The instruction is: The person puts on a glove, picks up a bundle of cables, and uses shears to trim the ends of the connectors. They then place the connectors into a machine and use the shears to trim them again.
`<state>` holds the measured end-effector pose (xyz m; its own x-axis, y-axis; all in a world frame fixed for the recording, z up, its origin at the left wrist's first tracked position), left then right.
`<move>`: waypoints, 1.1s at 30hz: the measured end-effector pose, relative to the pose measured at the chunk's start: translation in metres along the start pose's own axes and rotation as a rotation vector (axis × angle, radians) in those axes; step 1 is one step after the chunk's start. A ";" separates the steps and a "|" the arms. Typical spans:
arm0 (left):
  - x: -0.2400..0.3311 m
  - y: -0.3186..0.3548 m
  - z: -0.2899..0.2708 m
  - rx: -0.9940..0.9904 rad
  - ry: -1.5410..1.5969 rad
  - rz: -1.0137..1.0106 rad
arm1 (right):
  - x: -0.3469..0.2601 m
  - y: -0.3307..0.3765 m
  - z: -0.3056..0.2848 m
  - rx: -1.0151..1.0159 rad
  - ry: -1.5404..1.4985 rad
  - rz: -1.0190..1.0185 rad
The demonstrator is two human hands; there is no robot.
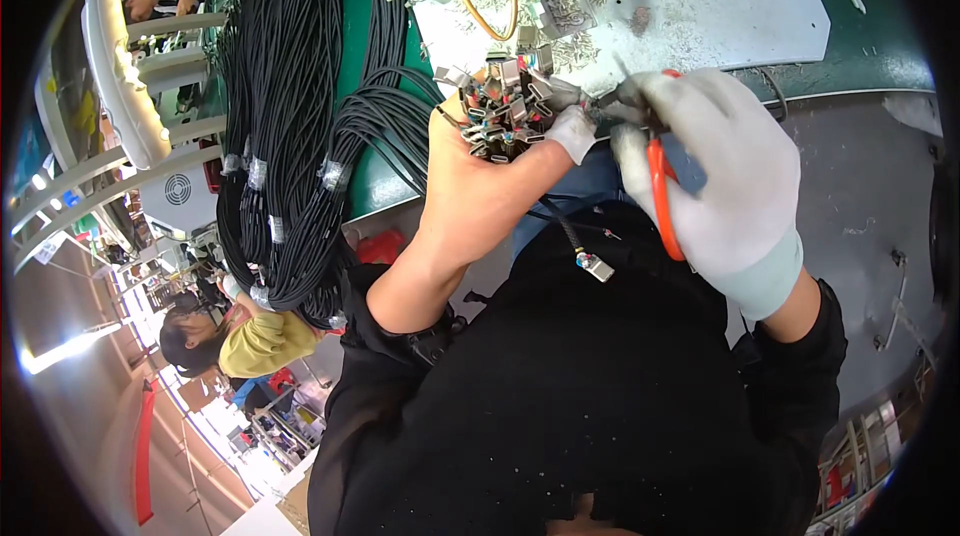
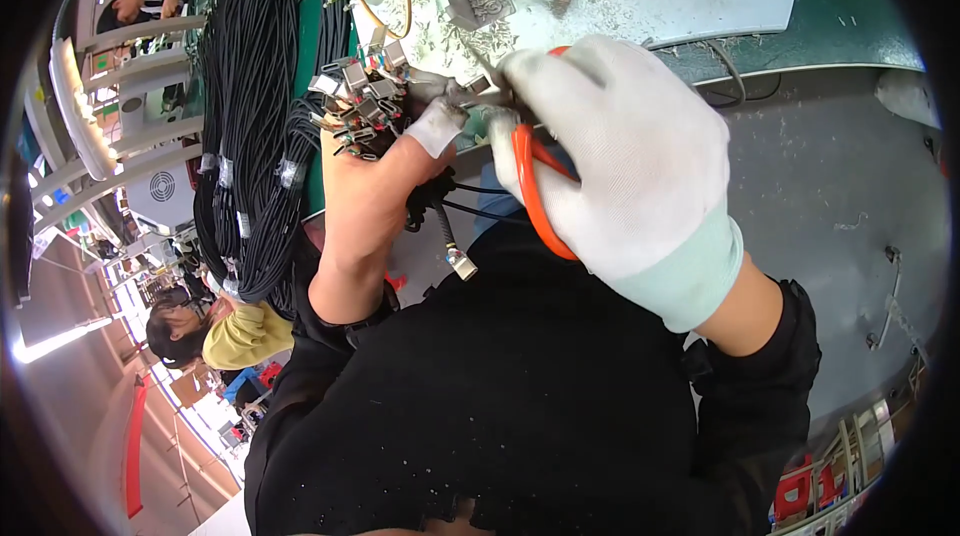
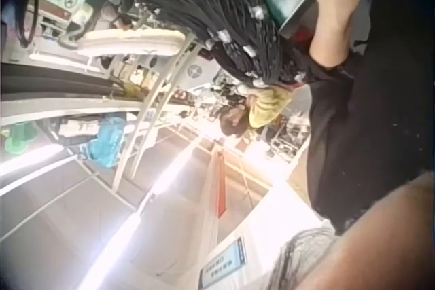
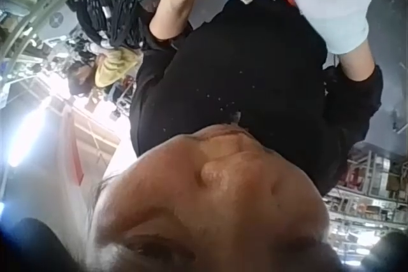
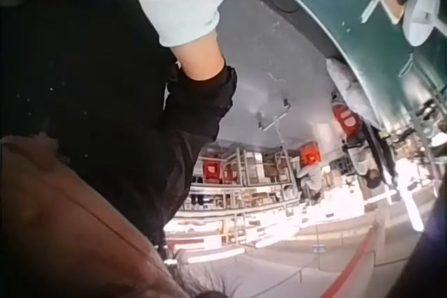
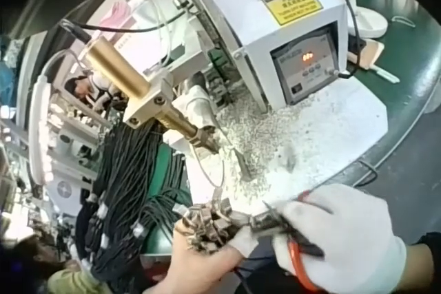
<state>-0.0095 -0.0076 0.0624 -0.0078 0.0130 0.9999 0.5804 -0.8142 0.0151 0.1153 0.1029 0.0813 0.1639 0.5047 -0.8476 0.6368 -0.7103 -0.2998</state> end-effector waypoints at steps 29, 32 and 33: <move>0.001 -0.004 0.010 0.113 -0.015 0.381 | 0.018 0.009 0.018 -0.572 -0.149 0.453; 0.013 -0.005 0.012 -0.058 -0.254 0.515 | 0.018 0.011 0.019 -0.460 -0.191 0.429; 0.017 -0.004 0.016 -0.143 -0.371 0.581 | 0.017 0.011 0.019 -0.444 -0.178 0.416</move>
<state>0.0004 0.0053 0.0791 0.5641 -0.2711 0.7800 0.2933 -0.8172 -0.4962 0.1109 0.0941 0.0546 0.3619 0.1139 -0.9253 0.8050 -0.5387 0.2485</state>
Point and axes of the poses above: each hand's wrist, its own y-axis away from the middle knuckle, its own z-axis out of the palm, x = y × z, the point moved 6 cm from there along -y, towards the middle knuckle, and after that the axes turned 14 degrees about z, right-handed, at the moved point
